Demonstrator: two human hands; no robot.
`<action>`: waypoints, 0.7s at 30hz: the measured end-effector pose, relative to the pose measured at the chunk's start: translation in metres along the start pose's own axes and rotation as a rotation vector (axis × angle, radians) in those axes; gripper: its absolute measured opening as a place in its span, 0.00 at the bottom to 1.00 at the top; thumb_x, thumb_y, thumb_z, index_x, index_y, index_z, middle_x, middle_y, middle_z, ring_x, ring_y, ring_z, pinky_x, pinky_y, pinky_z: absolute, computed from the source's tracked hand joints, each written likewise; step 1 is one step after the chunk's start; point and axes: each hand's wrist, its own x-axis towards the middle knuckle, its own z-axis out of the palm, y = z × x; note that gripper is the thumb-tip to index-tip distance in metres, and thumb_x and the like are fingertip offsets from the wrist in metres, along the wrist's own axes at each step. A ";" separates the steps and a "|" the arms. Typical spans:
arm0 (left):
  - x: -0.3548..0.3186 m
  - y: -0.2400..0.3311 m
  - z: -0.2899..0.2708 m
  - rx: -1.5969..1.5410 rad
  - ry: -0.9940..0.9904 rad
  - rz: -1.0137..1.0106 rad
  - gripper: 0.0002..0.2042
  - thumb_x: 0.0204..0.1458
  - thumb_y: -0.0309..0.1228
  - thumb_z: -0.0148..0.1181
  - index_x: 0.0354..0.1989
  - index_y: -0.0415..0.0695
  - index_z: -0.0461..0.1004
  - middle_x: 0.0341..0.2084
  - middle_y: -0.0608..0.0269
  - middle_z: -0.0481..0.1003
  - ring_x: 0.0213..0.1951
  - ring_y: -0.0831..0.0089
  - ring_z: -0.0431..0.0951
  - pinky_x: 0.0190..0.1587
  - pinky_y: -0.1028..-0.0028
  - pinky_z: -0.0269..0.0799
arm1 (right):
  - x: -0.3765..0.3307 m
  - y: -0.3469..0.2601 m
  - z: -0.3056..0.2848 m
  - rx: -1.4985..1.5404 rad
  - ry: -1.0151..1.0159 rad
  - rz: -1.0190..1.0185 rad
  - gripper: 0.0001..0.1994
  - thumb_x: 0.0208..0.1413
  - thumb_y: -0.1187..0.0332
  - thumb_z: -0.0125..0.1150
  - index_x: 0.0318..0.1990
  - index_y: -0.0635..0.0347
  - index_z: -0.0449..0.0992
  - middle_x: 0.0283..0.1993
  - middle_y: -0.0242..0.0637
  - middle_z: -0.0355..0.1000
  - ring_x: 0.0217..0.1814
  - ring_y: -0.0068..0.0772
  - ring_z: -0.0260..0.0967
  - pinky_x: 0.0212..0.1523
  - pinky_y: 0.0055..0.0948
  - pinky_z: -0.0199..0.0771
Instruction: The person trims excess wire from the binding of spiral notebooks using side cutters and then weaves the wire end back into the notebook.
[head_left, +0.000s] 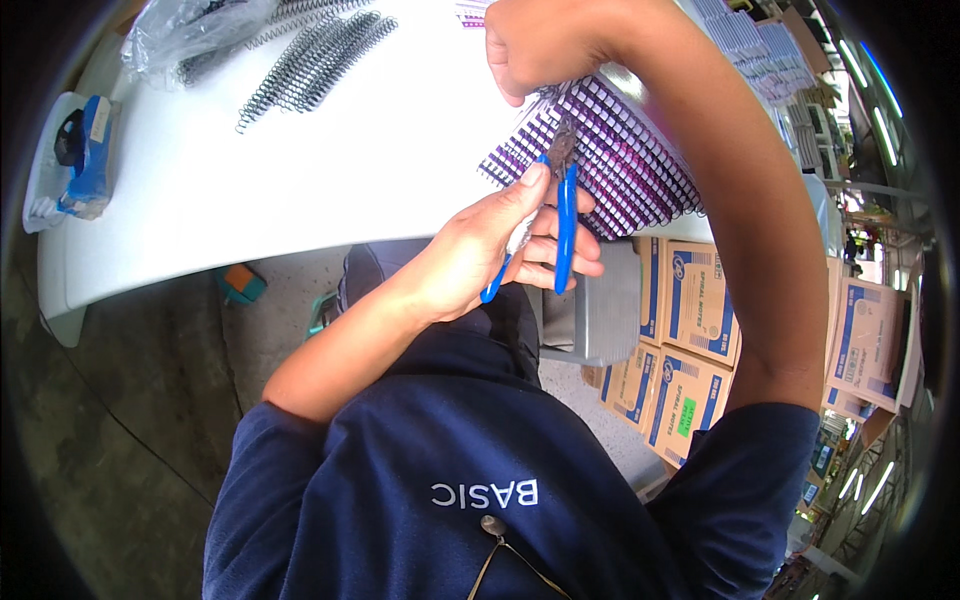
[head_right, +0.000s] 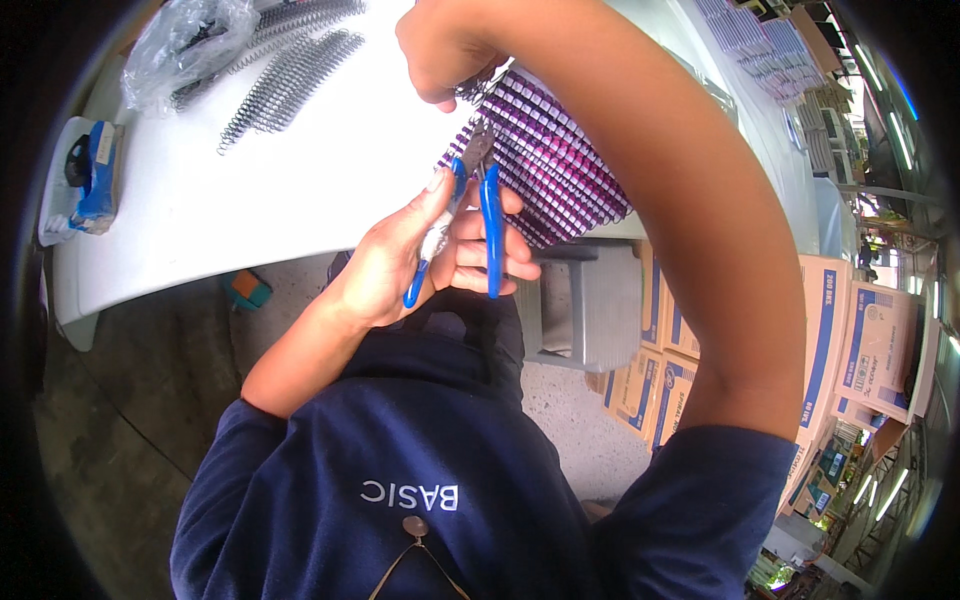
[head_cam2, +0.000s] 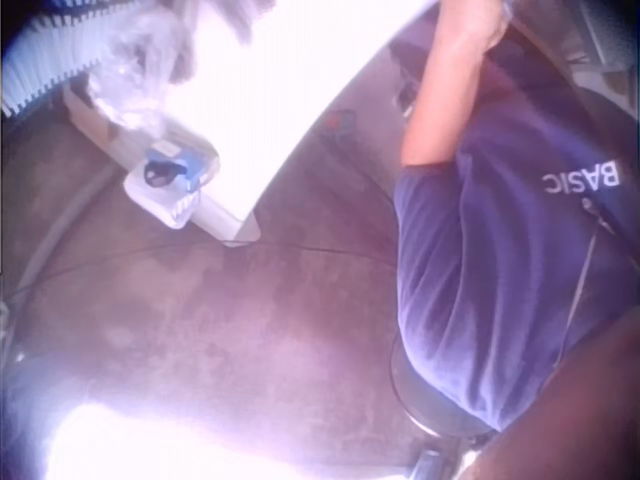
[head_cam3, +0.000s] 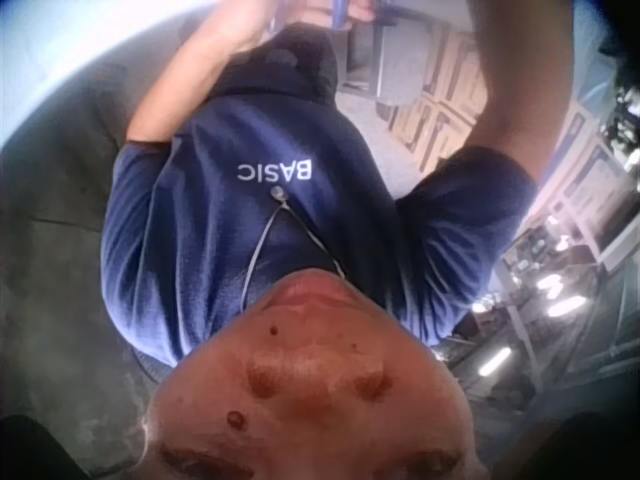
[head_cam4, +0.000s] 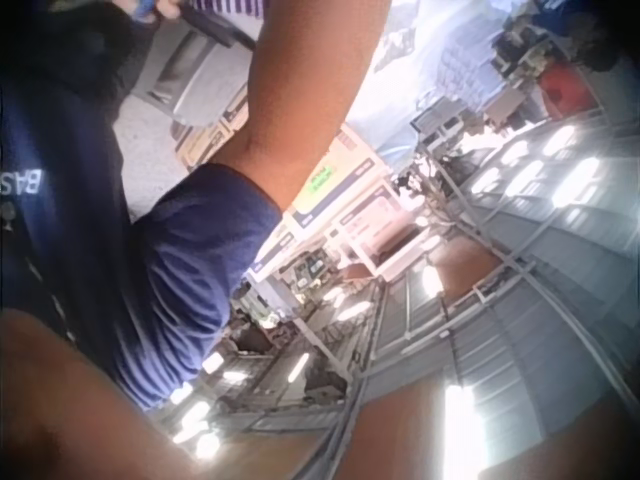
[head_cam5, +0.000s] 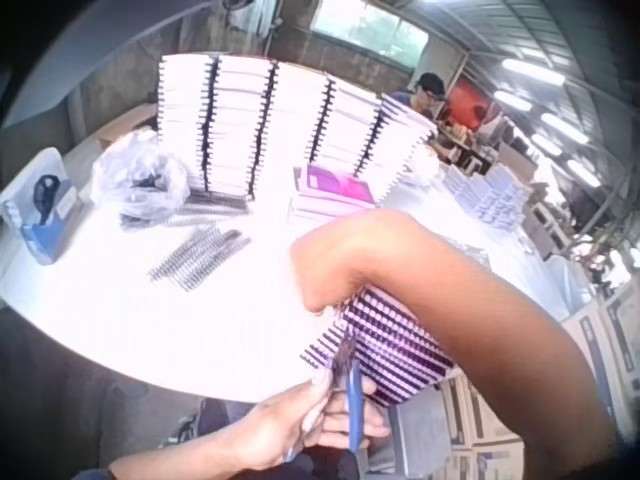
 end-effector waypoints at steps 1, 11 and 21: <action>0.002 0.001 -0.002 0.005 -0.017 0.005 0.31 0.62 0.55 0.28 0.54 0.37 0.61 0.40 0.47 0.73 0.46 0.54 0.76 0.47 0.61 0.73 | -0.009 -0.007 -0.009 0.050 -0.017 0.021 0.11 0.39 0.66 0.61 0.28 0.67 0.79 0.30 0.51 0.75 0.32 0.46 0.73 0.34 0.38 0.71; 0.002 0.001 -0.007 -0.138 0.012 0.036 0.28 0.62 0.53 0.29 0.46 0.37 0.63 0.25 0.56 0.70 0.27 0.62 0.77 0.29 0.66 0.76 | -0.017 -0.009 -0.003 0.058 0.044 -0.007 0.10 0.39 0.68 0.63 0.29 0.65 0.79 0.30 0.50 0.75 0.33 0.47 0.73 0.36 0.38 0.72; 0.010 0.009 0.014 -0.083 0.080 0.065 0.29 0.62 0.54 0.27 0.47 0.38 0.64 0.26 0.55 0.70 0.28 0.62 0.77 0.31 0.67 0.76 | -0.007 -0.004 0.003 -0.060 0.081 -0.042 0.09 0.39 0.68 0.63 0.28 0.64 0.79 0.28 0.47 0.76 0.32 0.45 0.73 0.34 0.38 0.72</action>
